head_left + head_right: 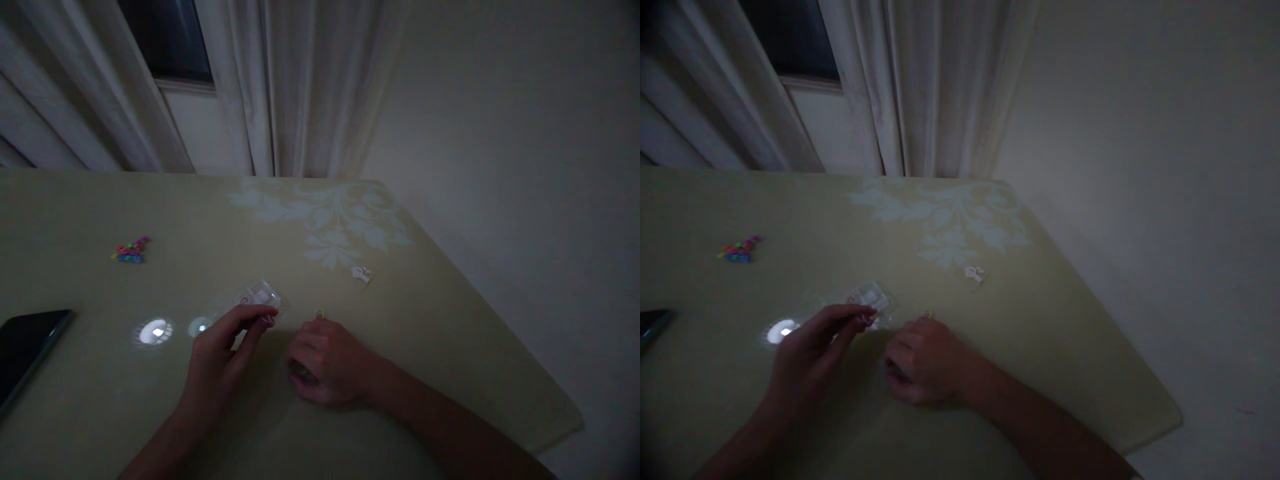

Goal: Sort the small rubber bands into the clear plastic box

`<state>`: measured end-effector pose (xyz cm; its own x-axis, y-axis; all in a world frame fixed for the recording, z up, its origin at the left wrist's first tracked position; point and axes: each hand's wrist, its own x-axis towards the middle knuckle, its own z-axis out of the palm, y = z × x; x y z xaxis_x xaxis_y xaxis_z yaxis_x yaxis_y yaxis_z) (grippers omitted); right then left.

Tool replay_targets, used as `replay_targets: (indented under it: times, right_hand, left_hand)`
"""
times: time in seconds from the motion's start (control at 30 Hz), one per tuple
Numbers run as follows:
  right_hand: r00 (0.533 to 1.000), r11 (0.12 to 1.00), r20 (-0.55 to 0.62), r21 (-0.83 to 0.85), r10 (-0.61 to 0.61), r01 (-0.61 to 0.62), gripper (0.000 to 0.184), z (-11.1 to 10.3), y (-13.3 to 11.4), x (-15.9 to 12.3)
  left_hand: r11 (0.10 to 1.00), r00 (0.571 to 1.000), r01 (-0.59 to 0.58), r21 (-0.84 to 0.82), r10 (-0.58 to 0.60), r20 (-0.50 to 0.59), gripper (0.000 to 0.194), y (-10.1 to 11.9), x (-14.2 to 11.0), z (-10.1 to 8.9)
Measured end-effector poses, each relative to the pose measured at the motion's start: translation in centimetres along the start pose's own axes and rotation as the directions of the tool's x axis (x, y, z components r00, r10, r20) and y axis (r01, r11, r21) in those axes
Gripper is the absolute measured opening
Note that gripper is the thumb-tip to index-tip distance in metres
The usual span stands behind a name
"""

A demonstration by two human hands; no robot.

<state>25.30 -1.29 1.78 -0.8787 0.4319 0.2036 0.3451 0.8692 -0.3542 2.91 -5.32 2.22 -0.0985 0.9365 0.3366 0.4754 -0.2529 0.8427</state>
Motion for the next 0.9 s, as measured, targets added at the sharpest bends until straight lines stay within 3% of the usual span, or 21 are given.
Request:
replay_targets:
  times: [0.23, 0.3, 0.37, 0.43, 0.5, 0.6, 0.8, 0.9]
  right_hand:
    - [0.999, 0.994, -0.010, -0.099, 0.035, -0.036, 0.015, 1.5, -0.1, -0.2]
    - [0.996, 0.996, -0.037, -0.018, 0.084, -0.085, 0.011, 1.5, 0.0, -0.1]
    - [0.981, 0.972, -0.080, 0.173, 0.177, -0.162, 0.009, 1.1, 0.0, 0.0]
    - [0.946, 0.875, -0.108, 0.423, 0.307, -0.236, 0.010, 0.4, -0.1, 0.1]
    - [0.904, 0.725, -0.082, 0.630, 0.420, -0.279, 0.015, -0.3, -0.4, 0.2]
    - [0.880, 0.557, -0.022, 0.782, 0.474, -0.280, 0.025, -0.6, -0.9, 0.2]
    - [0.889, 0.439, 0.030, 0.862, 0.457, -0.254, 0.032, -0.7, -1.1, 0.3]
    - [0.881, 0.444, 0.068, 0.844, 0.469, -0.302, 0.034, -2.0, -0.1, 0.0]
  left_hand:
    - [1.000, 1.000, -0.018, -0.023, 0.018, 0.008, 0.007, 0.1, 0.1, 0.0]
    - [0.999, 0.999, -0.047, -0.025, 0.047, 0.025, 0.010, 0.0, 0.2, -0.1]
    - [0.995, 0.994, -0.090, -0.044, 0.092, 0.055, 0.016, -0.1, 0.3, -0.2]
    - [0.989, 0.987, -0.132, -0.073, 0.138, 0.083, 0.021, -0.1, 0.4, -0.3]
    - [0.982, 0.979, -0.166, -0.094, 0.175, 0.100, 0.022, -0.1, 0.3, -0.3]
    - [0.975, 0.973, -0.189, -0.118, 0.202, 0.108, 0.019, 0.1, 0.1, -0.1]
    - [0.970, 0.968, -0.190, -0.151, 0.211, 0.138, 0.014, 0.4, -0.1, 0.2]
    - [0.980, 0.978, -0.155, -0.129, 0.170, 0.121, 0.009, 0.6, -0.1, 0.2]
